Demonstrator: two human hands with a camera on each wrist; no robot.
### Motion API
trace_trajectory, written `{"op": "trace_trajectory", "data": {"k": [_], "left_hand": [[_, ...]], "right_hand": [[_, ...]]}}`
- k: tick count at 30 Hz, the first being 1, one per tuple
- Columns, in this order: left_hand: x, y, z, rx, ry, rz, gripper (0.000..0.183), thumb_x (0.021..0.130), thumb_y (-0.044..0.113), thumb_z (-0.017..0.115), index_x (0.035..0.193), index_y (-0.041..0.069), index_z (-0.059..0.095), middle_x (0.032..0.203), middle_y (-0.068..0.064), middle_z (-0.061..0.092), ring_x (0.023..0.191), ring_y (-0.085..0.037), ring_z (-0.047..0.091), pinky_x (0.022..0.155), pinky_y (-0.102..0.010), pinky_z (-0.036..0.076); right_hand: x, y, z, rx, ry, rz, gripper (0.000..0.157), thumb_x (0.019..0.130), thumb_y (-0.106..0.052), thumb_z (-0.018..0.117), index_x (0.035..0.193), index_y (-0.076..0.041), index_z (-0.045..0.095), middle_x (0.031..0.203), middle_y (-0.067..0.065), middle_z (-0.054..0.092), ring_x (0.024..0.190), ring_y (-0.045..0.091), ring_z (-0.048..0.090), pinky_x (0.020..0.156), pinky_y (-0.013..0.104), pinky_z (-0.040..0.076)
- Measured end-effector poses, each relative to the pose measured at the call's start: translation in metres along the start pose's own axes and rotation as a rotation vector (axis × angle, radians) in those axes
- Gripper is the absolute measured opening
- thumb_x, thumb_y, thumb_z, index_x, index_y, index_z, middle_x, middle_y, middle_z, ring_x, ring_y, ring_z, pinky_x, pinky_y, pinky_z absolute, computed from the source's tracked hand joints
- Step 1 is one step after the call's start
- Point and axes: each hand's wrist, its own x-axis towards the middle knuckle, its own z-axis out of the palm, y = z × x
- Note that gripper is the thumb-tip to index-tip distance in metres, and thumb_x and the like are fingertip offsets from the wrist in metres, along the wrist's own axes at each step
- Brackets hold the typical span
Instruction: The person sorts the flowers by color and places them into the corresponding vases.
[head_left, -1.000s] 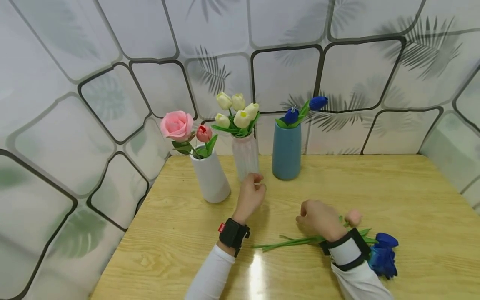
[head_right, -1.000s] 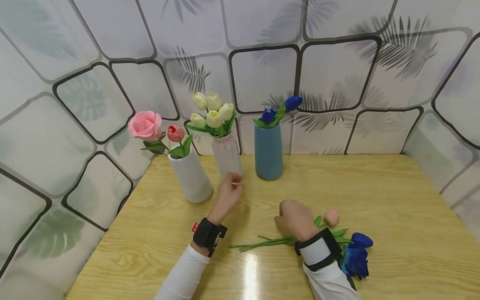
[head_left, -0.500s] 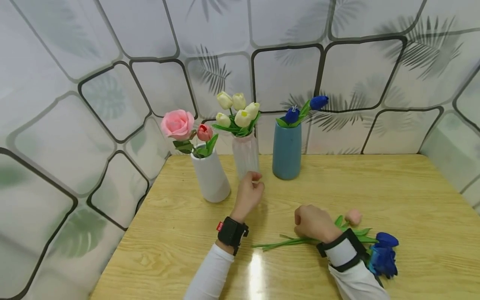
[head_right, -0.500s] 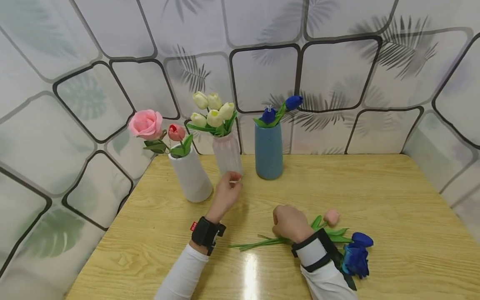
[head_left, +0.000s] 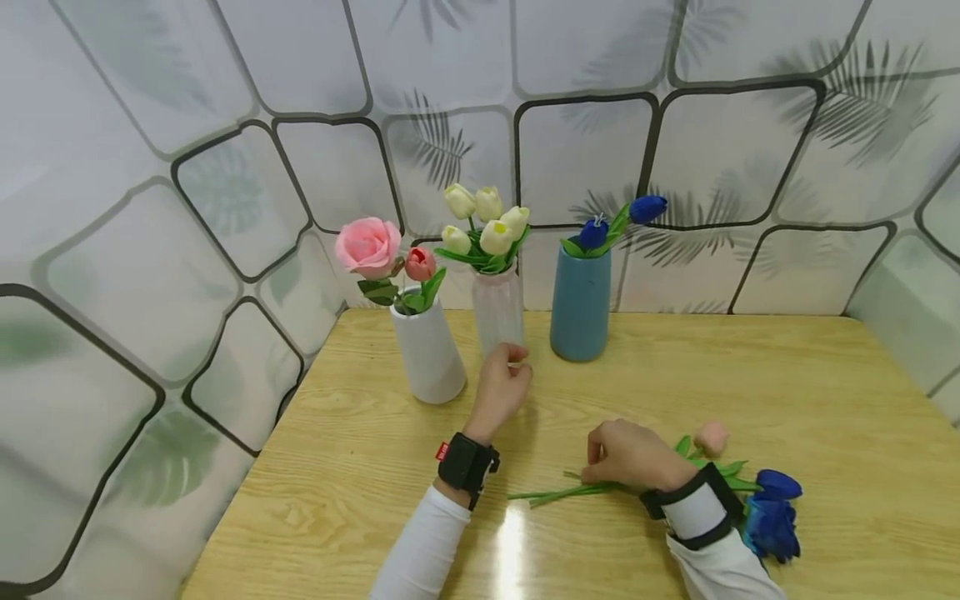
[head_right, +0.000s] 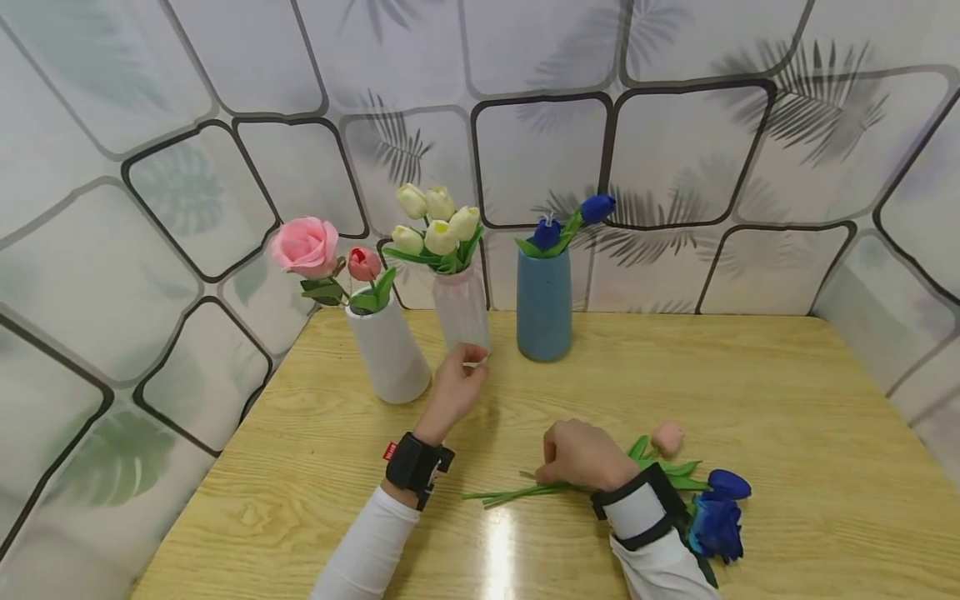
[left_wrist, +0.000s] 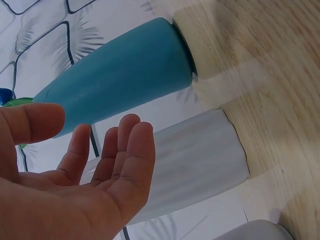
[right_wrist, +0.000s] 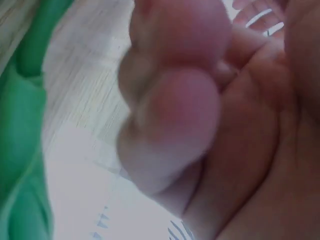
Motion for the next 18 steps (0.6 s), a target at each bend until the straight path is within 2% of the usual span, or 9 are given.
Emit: {"op": "trace_trajectory", "data": {"k": [5,11,15,18], "left_hand": [[0.0016,-0.0016,0.0001,0.005,-0.003,0.0,0.024,0.097,0.006,0.052,0.118,-0.002,0.061,0.118,-0.019,0.061,0.099,-0.031,0.062,0.086,-0.043,0.051],[0.0005,-0.001,-0.0006,0.0,-0.018,-0.007,0.025,0.098,0.006,0.051,0.12,-0.001,0.06,0.119,-0.019,0.06,0.098,-0.03,0.061,0.085,-0.042,0.05],[-0.0001,-0.0006,-0.0012,-0.002,-0.019,-0.006,0.026,0.098,0.006,0.051,0.121,-0.003,0.06,0.119,-0.02,0.06,0.097,-0.031,0.061,0.085,-0.043,0.05],[-0.0001,-0.0005,-0.0018,-0.001,-0.016,-0.001,0.027,0.097,0.005,0.051,0.121,-0.004,0.06,0.119,-0.02,0.06,0.097,-0.032,0.062,0.085,-0.043,0.051]], "right_hand": [[0.0017,0.0021,0.001,0.056,-0.071,-0.099,0.018,0.073,-0.012,0.083,0.079,-0.015,0.066,0.069,-0.007,0.056,0.06,0.009,0.049,0.055,0.027,0.042],[0.0037,0.0023,0.0009,0.018,-0.046,-0.189,0.017,0.08,-0.005,0.074,0.073,-0.018,0.066,0.069,-0.011,0.057,0.061,0.005,0.048,0.056,0.026,0.043],[0.0029,0.0024,-0.0008,0.013,-0.007,-0.186,0.016,0.085,-0.007,0.072,0.076,-0.019,0.065,0.067,-0.011,0.054,0.059,0.005,0.047,0.055,0.025,0.041],[0.0018,0.0016,-0.0028,0.054,0.034,-0.127,0.009,0.092,-0.01,0.068,0.085,-0.016,0.066,0.062,-0.008,0.053,0.053,0.007,0.046,0.05,0.025,0.038]]}}
